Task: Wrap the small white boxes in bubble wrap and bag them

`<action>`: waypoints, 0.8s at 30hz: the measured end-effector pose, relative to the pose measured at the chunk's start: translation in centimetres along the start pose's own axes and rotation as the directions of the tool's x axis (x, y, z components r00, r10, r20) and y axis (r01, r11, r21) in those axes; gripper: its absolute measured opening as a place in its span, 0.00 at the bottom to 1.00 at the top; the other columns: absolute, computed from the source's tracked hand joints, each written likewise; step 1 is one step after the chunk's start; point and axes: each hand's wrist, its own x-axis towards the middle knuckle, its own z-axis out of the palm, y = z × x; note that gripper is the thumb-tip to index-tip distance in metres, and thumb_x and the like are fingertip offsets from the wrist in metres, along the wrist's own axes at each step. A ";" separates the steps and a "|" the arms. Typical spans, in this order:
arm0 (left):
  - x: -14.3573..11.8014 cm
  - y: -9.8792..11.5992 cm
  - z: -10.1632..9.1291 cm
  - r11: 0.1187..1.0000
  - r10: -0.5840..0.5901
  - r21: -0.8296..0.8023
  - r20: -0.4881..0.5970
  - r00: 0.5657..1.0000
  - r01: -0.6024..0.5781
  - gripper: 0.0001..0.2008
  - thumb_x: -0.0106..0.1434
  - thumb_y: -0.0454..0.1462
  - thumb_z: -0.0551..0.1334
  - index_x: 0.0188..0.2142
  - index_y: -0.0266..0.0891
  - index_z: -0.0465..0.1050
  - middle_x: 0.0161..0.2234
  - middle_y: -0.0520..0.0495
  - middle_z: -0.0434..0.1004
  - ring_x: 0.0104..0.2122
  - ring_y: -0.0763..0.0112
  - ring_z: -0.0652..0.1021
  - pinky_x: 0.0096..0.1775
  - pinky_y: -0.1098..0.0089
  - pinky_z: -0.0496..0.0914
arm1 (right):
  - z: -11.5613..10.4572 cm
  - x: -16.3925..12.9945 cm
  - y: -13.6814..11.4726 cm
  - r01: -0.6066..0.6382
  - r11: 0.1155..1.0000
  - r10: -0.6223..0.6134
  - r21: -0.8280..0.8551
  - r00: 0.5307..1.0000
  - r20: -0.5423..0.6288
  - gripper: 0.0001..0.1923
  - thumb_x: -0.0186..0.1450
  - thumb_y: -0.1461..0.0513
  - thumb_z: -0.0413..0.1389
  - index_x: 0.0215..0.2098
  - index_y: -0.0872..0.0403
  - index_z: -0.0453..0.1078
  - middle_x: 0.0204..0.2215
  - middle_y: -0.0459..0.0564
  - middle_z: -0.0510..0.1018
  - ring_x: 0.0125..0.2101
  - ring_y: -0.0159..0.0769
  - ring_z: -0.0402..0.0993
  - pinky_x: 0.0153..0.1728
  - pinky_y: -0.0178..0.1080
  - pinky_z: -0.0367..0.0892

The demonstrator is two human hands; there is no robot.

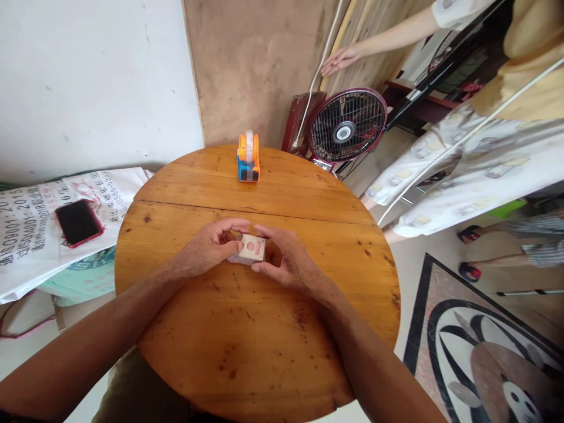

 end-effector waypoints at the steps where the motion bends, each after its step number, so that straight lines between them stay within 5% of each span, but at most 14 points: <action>1: 0.0 0.0 0.0 1.000 -0.001 0.003 0.001 1.000 0.001 0.25 0.54 0.39 0.66 0.52 0.37 0.70 0.46 0.43 0.78 0.36 0.68 0.77 0.38 0.68 0.71 | 0.0 0.0 0.0 0.007 1.000 -0.007 0.006 1.000 -0.004 0.32 0.63 0.51 0.61 0.63 0.47 0.59 0.54 0.54 0.75 0.53 0.49 0.72 0.52 0.51 0.65; 14: -0.2 0.7 0.1 0.999 0.011 0.046 -0.002 1.000 -0.011 0.24 0.55 0.37 0.65 0.52 0.37 0.70 0.40 0.46 0.78 0.30 0.73 0.73 0.32 0.71 0.67 | -0.7 0.0 -0.3 0.019 1.000 -0.019 0.017 1.000 0.009 0.36 0.62 0.50 0.62 0.64 0.47 0.57 0.56 0.56 0.73 0.54 0.49 0.70 0.54 0.53 0.63; 19: -0.5 1.6 0.1 0.995 0.041 0.097 -0.089 0.995 -0.032 0.18 0.56 0.38 0.64 0.47 0.36 0.73 0.27 0.53 0.72 0.25 0.75 0.69 0.29 0.72 0.64 | -1.5 0.1 -1.3 -0.027 0.999 0.028 0.037 0.999 -0.027 0.26 0.64 0.54 0.58 0.60 0.47 0.62 0.55 0.54 0.73 0.55 0.48 0.70 0.56 0.53 0.62; 24: -0.2 1.2 -0.1 0.994 0.059 0.099 -0.197 0.979 -0.040 0.15 0.54 0.39 0.64 0.42 0.36 0.75 0.30 0.51 0.74 0.27 0.74 0.70 0.31 0.71 0.64 | -1.8 0.4 -1.4 -0.026 0.996 0.038 0.090 0.990 -0.135 0.11 0.64 0.58 0.56 0.45 0.48 0.70 0.47 0.52 0.78 0.49 0.46 0.74 0.53 0.50 0.65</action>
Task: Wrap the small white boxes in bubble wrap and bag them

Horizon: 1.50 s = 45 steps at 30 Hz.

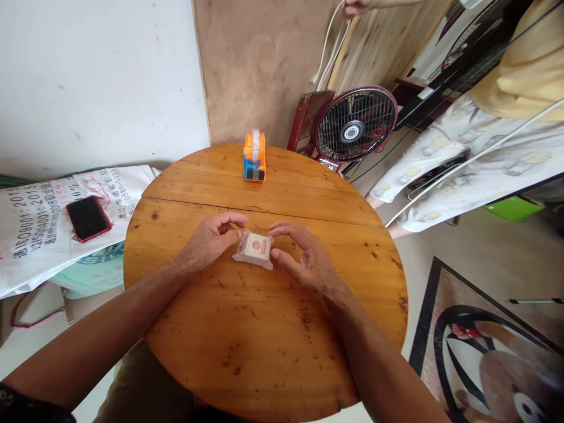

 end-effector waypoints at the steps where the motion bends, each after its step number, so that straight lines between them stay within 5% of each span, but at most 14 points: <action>1: 0.1 -0.1 0.0 1.000 0.000 -0.004 -0.017 1.000 0.000 0.15 0.54 0.39 0.64 0.41 0.36 0.75 0.31 0.50 0.74 0.28 0.74 0.71 0.32 0.71 0.65 | 0.0 0.1 0.1 -0.004 1.000 0.004 0.005 1.000 -0.016 0.08 0.64 0.58 0.56 0.41 0.49 0.70 0.45 0.52 0.78 0.48 0.45 0.75 0.52 0.50 0.66; 5: 0.1 -0.3 0.0 1.000 -0.011 0.003 -0.009 1.000 0.011 0.13 0.54 0.40 0.65 0.39 0.36 0.75 0.29 0.51 0.73 0.26 0.75 0.70 0.30 0.72 0.64 | 0.1 0.1 0.3 -0.033 0.999 0.033 0.003 0.998 -0.061 0.03 0.64 0.60 0.55 0.34 0.50 0.70 0.41 0.51 0.79 0.43 0.43 0.76 0.49 0.48 0.67; 12: 0.1 -0.1 0.2 0.997 -0.068 -0.022 0.101 0.993 0.071 0.18 0.54 0.41 0.66 0.43 0.35 0.72 0.21 0.57 0.67 0.20 0.78 0.67 0.23 0.75 0.59 | 0.2 0.1 -0.1 -0.007 1.000 0.007 0.026 1.000 -0.023 0.09 0.62 0.59 0.58 0.42 0.48 0.70 0.46 0.53 0.77 0.49 0.45 0.74 0.51 0.49 0.66; 21: 0.2 -0.6 0.2 0.999 -0.046 -0.023 0.134 0.990 0.049 0.19 0.55 0.43 0.66 0.44 0.35 0.72 0.21 0.58 0.66 0.20 0.77 0.67 0.24 0.74 0.61 | 0.6 0.0 -0.1 0.024 1.000 -0.023 0.017 0.999 -0.045 0.05 0.64 0.60 0.57 0.39 0.49 0.73 0.45 0.53 0.76 0.47 0.43 0.74 0.50 0.48 0.68; 28: 0.2 -0.9 0.2 0.999 -0.035 -0.020 0.150 0.988 0.039 0.19 0.56 0.42 0.65 0.45 0.34 0.72 0.21 0.58 0.65 0.20 0.78 0.66 0.24 0.75 0.59 | 0.7 -0.1 0.2 0.005 1.000 -0.005 0.000 1.000 -0.020 0.12 0.66 0.59 0.55 0.48 0.48 0.71 0.50 0.54 0.75 0.51 0.44 0.72 0.53 0.50 0.66; 36: 0.3 -1.4 0.2 0.997 -0.063 -0.024 0.183 0.981 0.069 0.21 0.56 0.43 0.65 0.46 0.35 0.73 0.23 0.57 0.66 0.22 0.77 0.68 0.26 0.74 0.61 | 1.1 -0.5 0.7 0.101 0.988 -0.091 -0.113 0.992 0.091 0.33 0.61 0.58 0.61 0.62 0.48 0.57 0.56 0.57 0.72 0.55 0.48 0.69 0.55 0.53 0.64; 45: 0.3 -1.2 0.3 0.996 -0.080 -0.007 0.226 0.971 0.084 0.15 0.56 0.42 0.64 0.40 0.35 0.74 0.24 0.55 0.69 0.22 0.78 0.66 0.25 0.75 0.61 | 1.3 -0.6 1.0 0.115 0.987 -0.102 -0.115 0.988 0.114 0.30 0.64 0.60 0.58 0.63 0.49 0.56 0.51 0.56 0.76 0.50 0.47 0.72 0.53 0.52 0.65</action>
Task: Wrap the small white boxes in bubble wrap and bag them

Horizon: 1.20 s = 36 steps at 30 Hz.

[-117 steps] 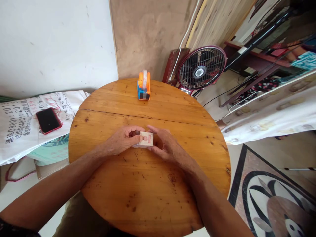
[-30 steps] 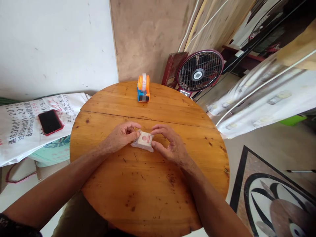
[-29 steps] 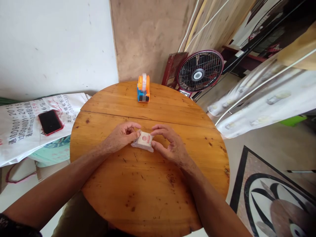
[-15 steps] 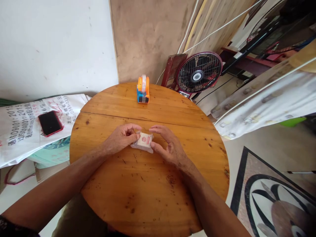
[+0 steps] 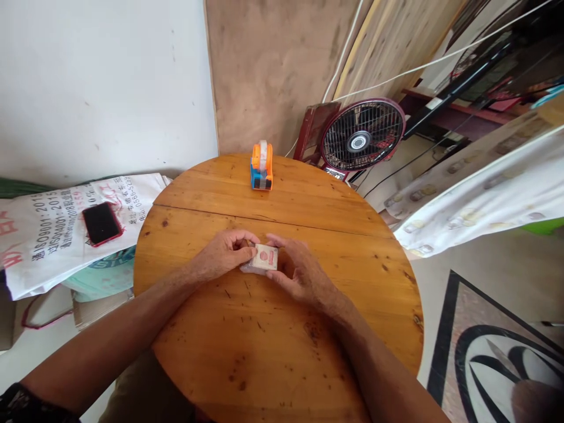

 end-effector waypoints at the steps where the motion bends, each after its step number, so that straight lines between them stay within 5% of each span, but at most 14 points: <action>1: 0.0 0.1 0.0 1.000 -0.001 -0.001 0.004 1.000 0.001 0.14 0.55 0.42 0.64 0.39 0.35 0.74 0.24 0.55 0.69 0.22 0.78 0.66 0.25 0.75 0.61 | -0.1 0.0 0.0 0.001 1.000 -0.001 0.005 1.000 0.004 0.30 0.65 0.60 0.57 0.63 0.49 0.57 0.52 0.55 0.76 0.51 0.47 0.72 0.53 0.52 0.65; 36: 0.2 -0.3 0.0 1.000 -0.013 0.013 0.007 1.000 0.013 0.15 0.58 0.42 0.63 0.42 0.36 0.74 0.25 0.54 0.70 0.22 0.77 0.67 0.25 0.76 0.60 | -0.1 0.0 -0.1 0.022 0.998 -0.022 -0.054 1.000 -0.006 0.27 0.64 0.57 0.58 0.61 0.49 0.61 0.51 0.55 0.77 0.49 0.48 0.74 0.50 0.51 0.68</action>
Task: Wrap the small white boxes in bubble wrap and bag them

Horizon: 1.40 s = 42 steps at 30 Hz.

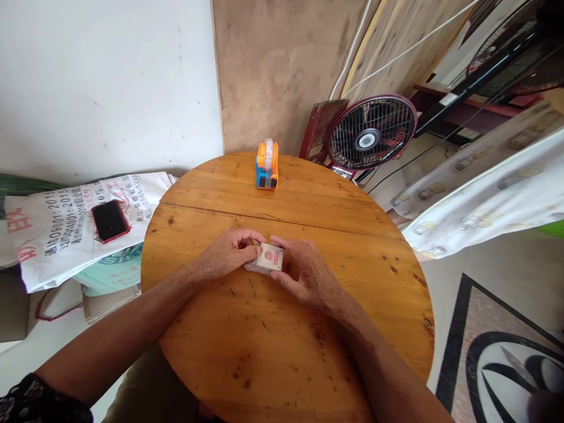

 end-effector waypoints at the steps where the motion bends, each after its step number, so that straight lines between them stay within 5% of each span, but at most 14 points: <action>1: 0.0 0.0 0.0 1.000 0.001 -0.005 0.005 1.000 -0.001 0.15 0.58 0.42 0.63 0.42 0.36 0.74 0.25 0.54 0.70 0.22 0.77 0.67 0.25 0.76 0.60 | -0.1 0.0 0.0 -0.001 1.000 0.001 0.001 1.000 0.000 0.28 0.64 0.57 0.59 0.61 0.49 0.61 0.51 0.55 0.77 0.49 0.48 0.74 0.50 0.52 0.68; 6: -0.2 0.2 0.0 1.000 0.006 0.014 0.001 1.000 -0.006 0.14 0.59 0.41 0.62 0.42 0.36 0.74 0.23 0.55 0.67 0.21 0.78 0.65 0.24 0.76 0.59 | -0.7 0.2 -0.2 -0.003 1.000 0.004 0.026 0.999 -0.045 0.23 0.65 0.56 0.58 0.58 0.47 0.64 0.55 0.55 0.74 0.55 0.47 0.71 0.55 0.53 0.65; 13: -0.2 0.5 0.1 1.000 -0.001 0.014 0.001 1.000 0.001 0.13 0.59 0.41 0.62 0.41 0.36 0.74 0.22 0.56 0.65 0.21 0.79 0.64 0.24 0.76 0.57 | 0.0 0.5 -0.2 0.017 1.000 -0.020 -0.027 0.994 -0.109 0.07 0.66 0.60 0.57 0.42 0.48 0.75 0.46 0.52 0.79 0.46 0.42 0.76 0.48 0.49 0.69; 23: -0.2 0.5 0.2 1.000 -0.002 0.001 -0.005 1.000 0.002 0.15 0.57 0.42 0.63 0.41 0.36 0.74 0.22 0.56 0.64 0.21 0.78 0.64 0.24 0.75 0.58 | 0.8 0.9 -0.3 0.069 0.983 -0.101 -0.169 0.977 -0.189 0.09 0.69 0.61 0.54 0.37 0.46 0.77 0.46 0.51 0.81 0.43 0.41 0.77 0.49 0.51 0.67; 30: -0.3 0.6 0.3 0.997 0.026 0.072 -0.065 0.998 -0.021 0.16 0.58 0.41 0.61 0.43 0.36 0.74 0.23 0.56 0.65 0.22 0.77 0.65 0.25 0.75 0.60 | 1.1 1.0 -0.1 0.013 0.996 -0.031 -0.087 0.976 -0.217 0.07 0.69 0.60 0.54 0.36 0.49 0.75 0.44 0.53 0.81 0.44 0.41 0.77 0.47 0.48 0.69; 34: -0.4 0.6 0.3 0.945 0.196 0.298 -0.195 0.961 -0.132 0.17 0.59 0.42 0.63 0.45 0.37 0.75 0.34 0.47 0.74 0.33 0.68 0.73 0.32 0.70 0.67 | 0.9 0.9 -0.2 -0.037 0.999 0.031 -0.023 0.980 -0.196 0.07 0.69 0.60 0.54 0.36 0.49 0.74 0.46 0.53 0.80 0.46 0.42 0.77 0.49 0.49 0.70; 37: -0.6 0.8 0.3 0.845 0.310 0.489 -0.115 0.944 -0.218 0.18 0.59 0.45 0.65 0.45 0.38 0.76 0.41 0.42 0.76 0.44 0.59 0.73 0.45 0.62 0.68 | 0.7 0.9 -0.6 -0.076 0.997 0.077 0.014 0.980 -0.184 0.07 0.69 0.59 0.52 0.37 0.49 0.72 0.47 0.53 0.79 0.47 0.43 0.76 0.49 0.49 0.70; 42: -1.0 0.9 0.4 0.866 0.210 0.472 -0.041 0.977 -0.166 0.27 0.59 0.47 0.65 0.55 0.39 0.71 0.47 0.40 0.76 0.46 0.56 0.74 0.49 0.58 0.68 | 0.1 0.8 -1.0 -0.117 0.987 0.139 0.112 0.966 -0.219 0.07 0.71 0.59 0.50 0.37 0.49 0.69 0.46 0.54 0.79 0.47 0.43 0.77 0.49 0.49 0.70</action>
